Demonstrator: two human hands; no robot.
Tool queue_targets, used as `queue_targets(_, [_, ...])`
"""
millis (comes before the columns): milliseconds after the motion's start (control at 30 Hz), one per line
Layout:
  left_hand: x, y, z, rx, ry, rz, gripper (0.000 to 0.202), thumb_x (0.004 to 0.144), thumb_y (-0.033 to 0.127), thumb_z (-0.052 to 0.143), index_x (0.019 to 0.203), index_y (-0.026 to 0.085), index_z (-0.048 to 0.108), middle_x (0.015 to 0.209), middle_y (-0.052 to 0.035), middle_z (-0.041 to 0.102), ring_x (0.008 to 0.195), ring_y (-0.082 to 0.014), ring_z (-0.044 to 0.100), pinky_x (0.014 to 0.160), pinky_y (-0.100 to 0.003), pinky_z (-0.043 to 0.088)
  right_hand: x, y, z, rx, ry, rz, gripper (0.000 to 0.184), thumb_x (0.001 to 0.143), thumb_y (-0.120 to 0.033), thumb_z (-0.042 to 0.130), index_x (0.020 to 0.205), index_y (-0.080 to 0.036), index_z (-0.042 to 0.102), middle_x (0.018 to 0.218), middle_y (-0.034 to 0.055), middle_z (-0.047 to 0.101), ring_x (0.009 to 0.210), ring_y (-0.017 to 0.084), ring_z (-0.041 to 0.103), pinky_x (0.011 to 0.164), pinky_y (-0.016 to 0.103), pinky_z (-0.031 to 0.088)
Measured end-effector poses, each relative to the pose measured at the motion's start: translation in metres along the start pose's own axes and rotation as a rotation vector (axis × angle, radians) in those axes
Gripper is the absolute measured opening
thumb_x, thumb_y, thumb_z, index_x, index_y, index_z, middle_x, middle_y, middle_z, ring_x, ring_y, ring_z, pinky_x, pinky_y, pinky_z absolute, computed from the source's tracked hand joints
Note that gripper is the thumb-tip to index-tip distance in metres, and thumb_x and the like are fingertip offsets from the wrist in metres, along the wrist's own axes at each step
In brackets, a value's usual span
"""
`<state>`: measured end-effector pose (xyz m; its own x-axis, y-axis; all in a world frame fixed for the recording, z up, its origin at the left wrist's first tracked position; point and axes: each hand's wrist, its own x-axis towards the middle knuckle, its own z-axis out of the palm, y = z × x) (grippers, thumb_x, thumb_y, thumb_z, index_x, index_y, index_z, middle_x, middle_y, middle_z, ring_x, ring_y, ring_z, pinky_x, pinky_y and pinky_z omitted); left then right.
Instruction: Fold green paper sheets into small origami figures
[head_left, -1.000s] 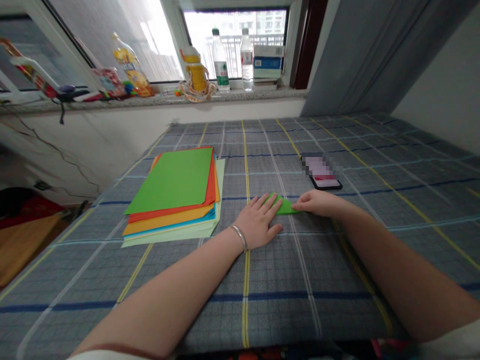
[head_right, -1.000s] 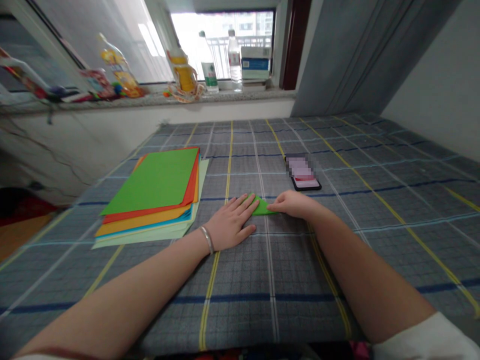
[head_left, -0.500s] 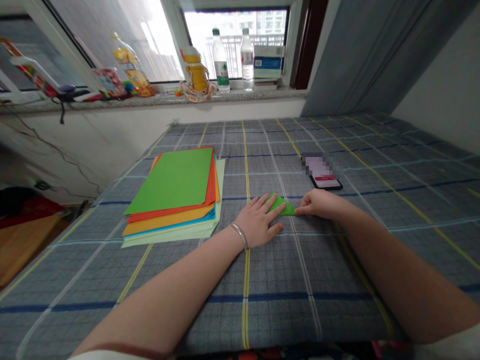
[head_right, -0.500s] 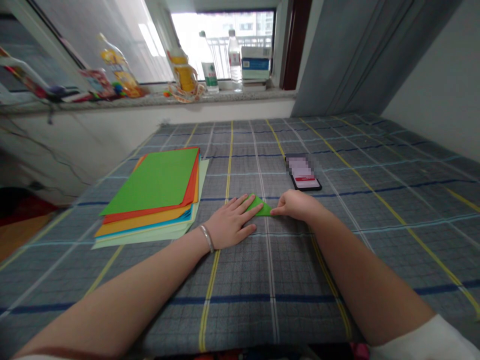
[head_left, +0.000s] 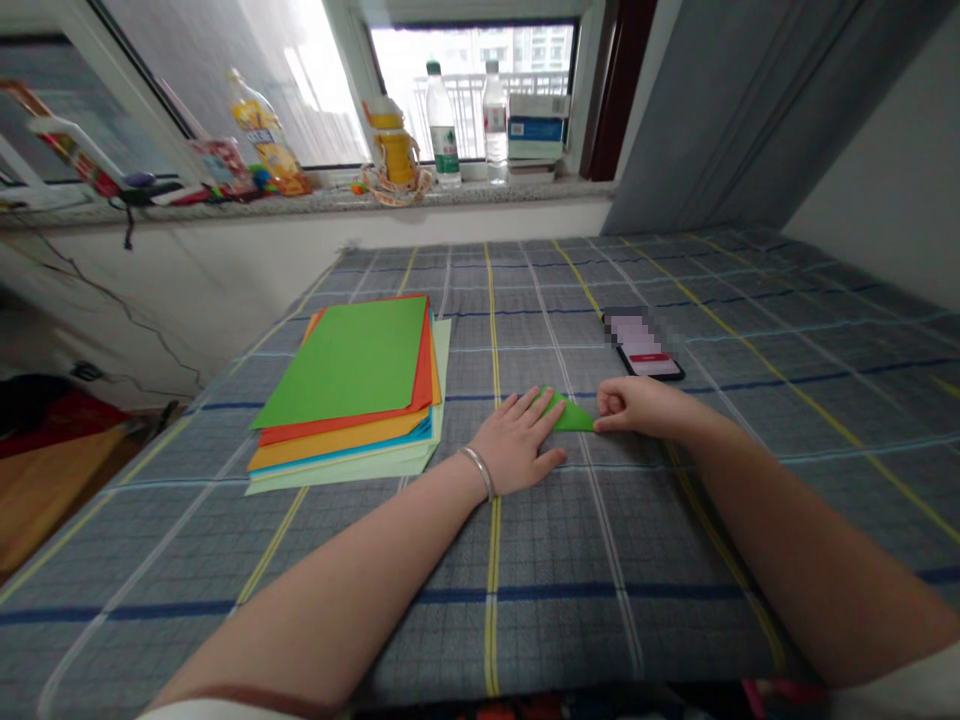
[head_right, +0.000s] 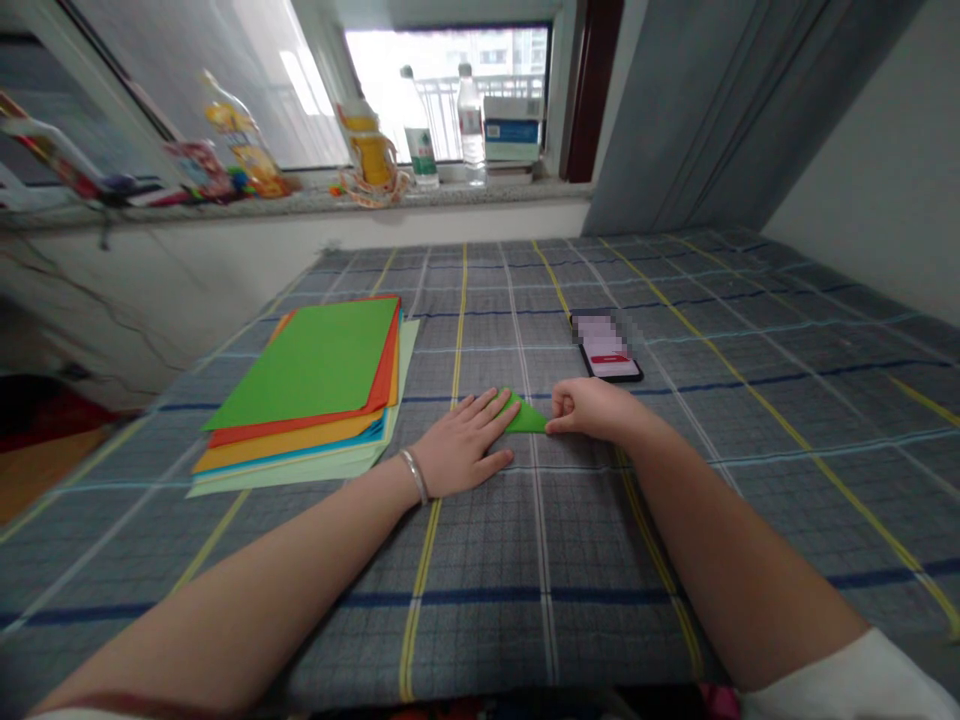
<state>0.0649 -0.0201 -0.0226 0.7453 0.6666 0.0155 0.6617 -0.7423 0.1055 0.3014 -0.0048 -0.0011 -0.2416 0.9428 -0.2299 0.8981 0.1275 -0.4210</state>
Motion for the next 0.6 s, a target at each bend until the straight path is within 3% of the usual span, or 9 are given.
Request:
queue_targets(100, [0.001,-0.001,0.001,-0.013,-0.009,-0.005,0.069,0.092,0.052,0.037,0.148,0.013,0.024,0.156,-0.0114,0.02,0.144,-0.0278,0.016,0.115,-0.046,0.019,0.001,-0.004,0.008,0.082,0.06,-0.309,0.013,0.073,-0.026,0.068,0.085,-0.021,0.069,0.072,-0.0007,0.063,0.065,0.013,0.056,0.057,0.024,0.041])
queue_targets(167, [0.001,-0.001,0.001,-0.021,-0.011,-0.005,0.07,0.092,0.052,0.037,0.148,0.013,0.023,0.156,-0.0114,0.02,0.144,-0.0277,0.016,0.115,-0.046,0.018,0.0,-0.011,0.014,0.012,0.138,-0.519,0.014,0.077,-0.021,0.066,0.09,-0.023,0.072,0.083,0.0015,0.067,0.077,0.015,0.06,0.07,0.027,0.044])
queue_targets(233, [0.001,-0.001,0.002,-0.027,-0.008,-0.005,0.07,0.091,0.052,0.037,0.148,0.013,0.023,0.156,-0.0113,0.02,0.144,-0.0277,0.017,0.115,-0.046,0.018,-0.003,-0.02,0.018,-0.134,0.228,-0.615,0.012,0.079,-0.02,0.065,0.088,-0.024,0.073,0.085,0.0025,0.07,0.082,0.017,0.06,0.079,0.031,0.043])
queue_targets(400, [0.001,-0.001,0.003,-0.027,0.004,-0.004,0.069,0.091,0.052,0.036,0.147,0.013,0.025,0.155,-0.0115,0.021,0.144,-0.0277,0.017,0.115,-0.046,0.019,-0.011,-0.036,0.018,-0.398,0.28,-0.606,0.014,0.085,-0.023,0.061,0.082,-0.025,0.074,0.087,0.0026,0.071,0.081,0.018,0.061,0.07,0.029,0.043])
queue_targets(600, [0.001,-0.002,0.002,-0.024,0.0,-0.01,0.07,0.091,0.053,0.037,0.147,0.012,0.025,0.155,-0.0112,0.021,0.144,-0.0273,0.017,0.115,-0.046,0.019,-0.019,-0.026,0.008,-0.426,0.264,-0.521,0.013,0.083,-0.023,0.064,0.079,-0.028,0.076,0.088,0.0003,0.072,0.077,0.015,0.064,0.061,0.026,0.041])
